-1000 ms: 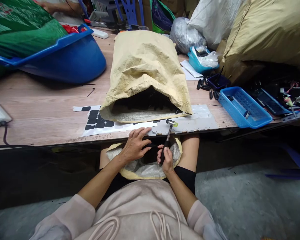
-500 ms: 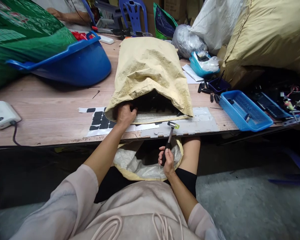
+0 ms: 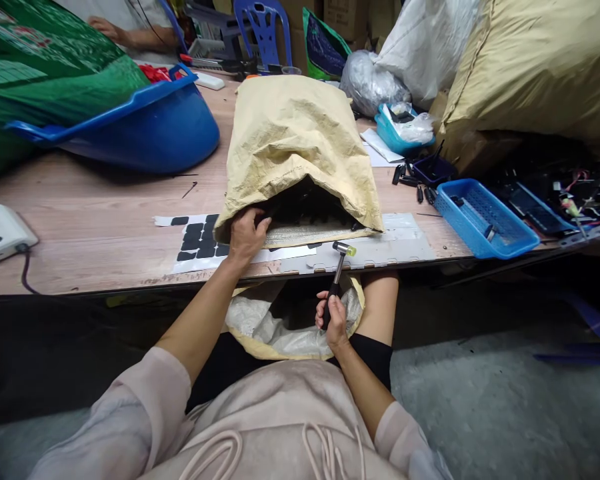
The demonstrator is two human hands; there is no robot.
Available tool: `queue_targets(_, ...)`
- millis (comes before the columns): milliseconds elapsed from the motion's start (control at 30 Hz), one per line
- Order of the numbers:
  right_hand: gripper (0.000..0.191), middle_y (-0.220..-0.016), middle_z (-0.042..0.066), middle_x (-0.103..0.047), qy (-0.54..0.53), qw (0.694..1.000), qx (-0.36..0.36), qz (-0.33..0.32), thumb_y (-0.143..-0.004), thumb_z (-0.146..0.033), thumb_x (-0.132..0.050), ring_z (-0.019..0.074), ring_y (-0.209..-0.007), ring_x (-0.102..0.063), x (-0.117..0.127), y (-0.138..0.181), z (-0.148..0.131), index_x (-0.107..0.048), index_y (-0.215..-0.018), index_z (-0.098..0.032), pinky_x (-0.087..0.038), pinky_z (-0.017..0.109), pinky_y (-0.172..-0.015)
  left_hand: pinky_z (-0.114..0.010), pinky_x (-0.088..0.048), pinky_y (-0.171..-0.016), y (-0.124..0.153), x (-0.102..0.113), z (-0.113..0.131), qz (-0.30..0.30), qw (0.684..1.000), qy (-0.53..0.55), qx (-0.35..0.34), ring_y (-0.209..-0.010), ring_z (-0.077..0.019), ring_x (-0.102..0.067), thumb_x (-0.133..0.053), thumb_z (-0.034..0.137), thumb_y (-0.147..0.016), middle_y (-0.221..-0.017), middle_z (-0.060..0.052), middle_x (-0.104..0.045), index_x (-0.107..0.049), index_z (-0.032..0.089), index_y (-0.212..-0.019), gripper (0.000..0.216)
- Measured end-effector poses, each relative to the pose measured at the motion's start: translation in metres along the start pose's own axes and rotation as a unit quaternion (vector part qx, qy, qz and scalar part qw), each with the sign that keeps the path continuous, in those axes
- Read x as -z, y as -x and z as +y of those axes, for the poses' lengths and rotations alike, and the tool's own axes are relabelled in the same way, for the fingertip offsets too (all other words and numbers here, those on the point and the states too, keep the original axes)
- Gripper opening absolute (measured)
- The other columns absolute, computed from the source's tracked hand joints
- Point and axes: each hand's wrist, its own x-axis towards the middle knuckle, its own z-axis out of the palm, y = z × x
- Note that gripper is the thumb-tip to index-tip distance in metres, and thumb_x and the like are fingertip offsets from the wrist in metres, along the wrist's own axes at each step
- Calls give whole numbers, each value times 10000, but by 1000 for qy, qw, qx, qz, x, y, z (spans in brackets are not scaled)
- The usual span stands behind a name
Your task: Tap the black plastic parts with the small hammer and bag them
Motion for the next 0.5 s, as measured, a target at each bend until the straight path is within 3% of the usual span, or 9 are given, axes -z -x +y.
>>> queue_targets(67, 502, -626, -71, -506, 5, 1000, 0, -3, -874, -692, -675, 73, -403, -394, 0, 0, -1, -637, -1004, -208, -332, 203, -368, -430, -497, -987, 14, 0, 11, -23, 995, 20, -99, -1056, -282, -626, -583, 286, -960, -1098, -107, -710, -691, 188, -1108, 208)
queue_targets(133, 494, -624, -72, -510, 13, 1000, 3, -4, -881, -688, -666, 75, -401, -401, 0, 0, -1, -632, -1000, -210, -342, 207, -368, -422, -487, -966, 29, -3, 24, -83, 979, 34, -181, -1023, -269, -609, -602, 267, -952, -1062, -91, -698, -699, 201, -1081, 174)
queue_targets(200, 489, -622, -73, -509, 23, 1000, 9, 0, -890, -687, -652, 76, -398, -401, 0, 1, -2, -628, -999, -212, -346, 209, -368, -416, -478, -946, 41, -9, 34, -141, 964, 43, -220, -1011, -264, -601, -623, 246, -938, -1041, -83, -694, -703, 209, -1063, 153)
queue_targets(267, 496, -619, -76, -503, 36, 999, 15, 9, -893, -697, -640, 72, -394, -395, -1, 2, -2, -625, -997, -212, -340, 204, -365, -409, -474, -923, 47, -15, 39, -166, 960, 52, -218, -1001, -260, -598, -642, 242, -925, -1024, -80, -690, -704, 206, -1055, 148)
queue_targets(500, 490, -592, -93, -441, 130, 989, 50, 41, -924, -704, -601, 64, -385, -335, -2, 13, -6, -615, -991, -219, -292, 192, -345, -359, -485, -850, 40, -25, 35, -167, 966, 114, -159, -884, -215, -593, -734, 252, -842, -901, -34, -652, -725, 204, -967, 134)
